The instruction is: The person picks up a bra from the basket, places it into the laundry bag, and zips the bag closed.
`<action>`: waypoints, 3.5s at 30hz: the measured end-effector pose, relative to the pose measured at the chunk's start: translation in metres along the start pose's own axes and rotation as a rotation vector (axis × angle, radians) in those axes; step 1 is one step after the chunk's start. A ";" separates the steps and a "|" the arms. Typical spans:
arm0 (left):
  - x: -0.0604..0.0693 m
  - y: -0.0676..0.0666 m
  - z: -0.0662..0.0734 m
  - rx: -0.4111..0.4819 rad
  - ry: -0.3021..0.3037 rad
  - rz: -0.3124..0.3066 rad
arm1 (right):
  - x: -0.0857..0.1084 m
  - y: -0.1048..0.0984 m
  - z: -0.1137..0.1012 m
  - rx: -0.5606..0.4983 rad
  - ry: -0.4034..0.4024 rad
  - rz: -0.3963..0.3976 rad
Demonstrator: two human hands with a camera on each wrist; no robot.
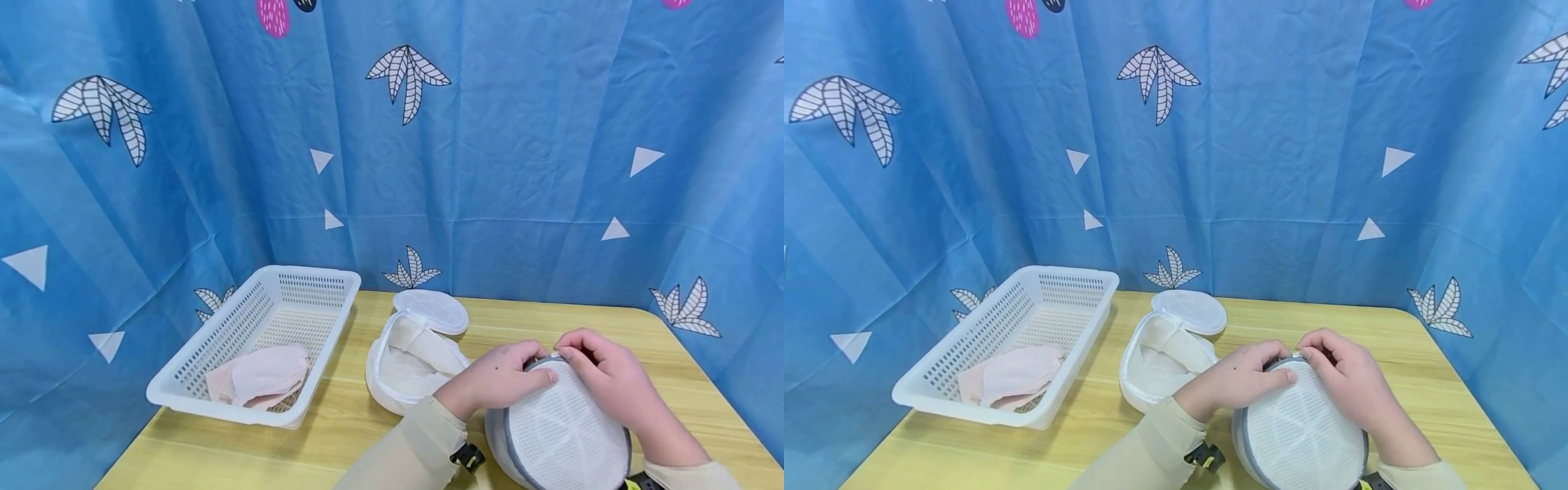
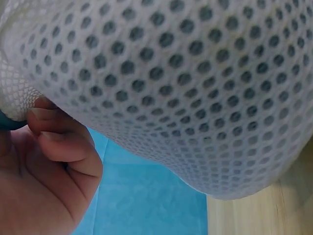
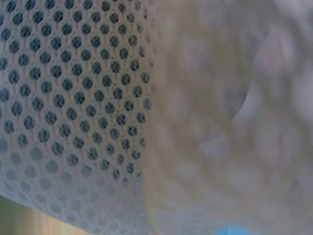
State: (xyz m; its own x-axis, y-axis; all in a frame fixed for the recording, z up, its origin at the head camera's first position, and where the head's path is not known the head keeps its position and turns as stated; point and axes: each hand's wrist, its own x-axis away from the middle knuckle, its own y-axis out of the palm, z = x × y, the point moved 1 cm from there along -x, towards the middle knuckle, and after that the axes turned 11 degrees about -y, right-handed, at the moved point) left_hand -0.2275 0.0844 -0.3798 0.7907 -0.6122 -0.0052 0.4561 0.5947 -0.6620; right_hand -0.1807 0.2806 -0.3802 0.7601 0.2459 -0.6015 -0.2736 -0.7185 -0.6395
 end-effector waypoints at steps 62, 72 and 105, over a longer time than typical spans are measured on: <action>-0.001 -0.011 -0.003 0.030 -0.017 0.043 | 0.000 -0.011 0.008 0.051 0.089 0.052; 0.001 -0.013 -0.004 -0.022 0.049 0.053 | 0.000 -0.005 0.003 -0.006 0.039 0.029; 0.002 -0.006 0.001 -0.095 0.042 0.050 | 0.001 0.004 -0.001 -0.064 -0.062 -0.069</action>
State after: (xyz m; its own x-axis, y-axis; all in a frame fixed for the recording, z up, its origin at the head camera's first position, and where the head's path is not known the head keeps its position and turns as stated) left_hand -0.2285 0.0802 -0.3755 0.7929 -0.6054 -0.0700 0.3740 0.5741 -0.7284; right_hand -0.1809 0.2776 -0.3826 0.7372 0.3347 -0.5870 -0.1825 -0.7378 -0.6499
